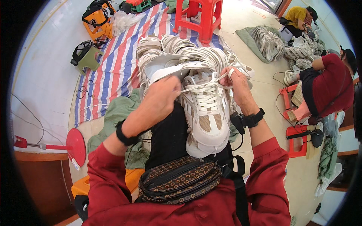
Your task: The recorder is lacing and organizing white athletic shoes in a manufacturing environment.
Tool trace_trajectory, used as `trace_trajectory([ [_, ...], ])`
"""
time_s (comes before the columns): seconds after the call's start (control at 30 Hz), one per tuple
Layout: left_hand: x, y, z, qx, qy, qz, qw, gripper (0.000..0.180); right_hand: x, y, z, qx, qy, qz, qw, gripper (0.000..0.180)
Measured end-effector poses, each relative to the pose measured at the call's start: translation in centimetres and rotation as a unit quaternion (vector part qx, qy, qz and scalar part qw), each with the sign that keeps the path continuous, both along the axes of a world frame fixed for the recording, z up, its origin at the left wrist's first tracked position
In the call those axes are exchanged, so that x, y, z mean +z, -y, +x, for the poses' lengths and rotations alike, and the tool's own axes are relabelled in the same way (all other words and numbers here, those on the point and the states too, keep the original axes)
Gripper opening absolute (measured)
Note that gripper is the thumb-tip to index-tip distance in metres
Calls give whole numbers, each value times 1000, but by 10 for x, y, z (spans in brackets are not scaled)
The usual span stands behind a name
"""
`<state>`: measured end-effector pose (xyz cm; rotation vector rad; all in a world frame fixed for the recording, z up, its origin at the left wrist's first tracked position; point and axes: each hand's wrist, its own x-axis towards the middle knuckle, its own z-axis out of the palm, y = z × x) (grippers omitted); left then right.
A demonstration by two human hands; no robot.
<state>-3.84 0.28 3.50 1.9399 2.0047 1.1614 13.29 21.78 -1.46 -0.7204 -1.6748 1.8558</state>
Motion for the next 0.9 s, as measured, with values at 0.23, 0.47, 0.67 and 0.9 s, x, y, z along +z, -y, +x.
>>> trace_trajectory([
  [0.23, -22, 98, -28, 173, 31, -47, 983, 3, -5, 11, -1, -24, -27, 54, 998, 30],
  [0.47, -52, 147, -77, 268, 52, -82, 959, 7, -4, 25, -3, -7, -2, 209, 978, 26],
  [0.67, -87, 155, -90, 256, 137, -108, 951, 7, -4, 26, -4, -12, 29, 249, 968, 17],
  [0.9, -87, 141, -41, 225, 124, -105, 961, 19, 0, 26, 9, 21, 21, 167, 985, 9],
])
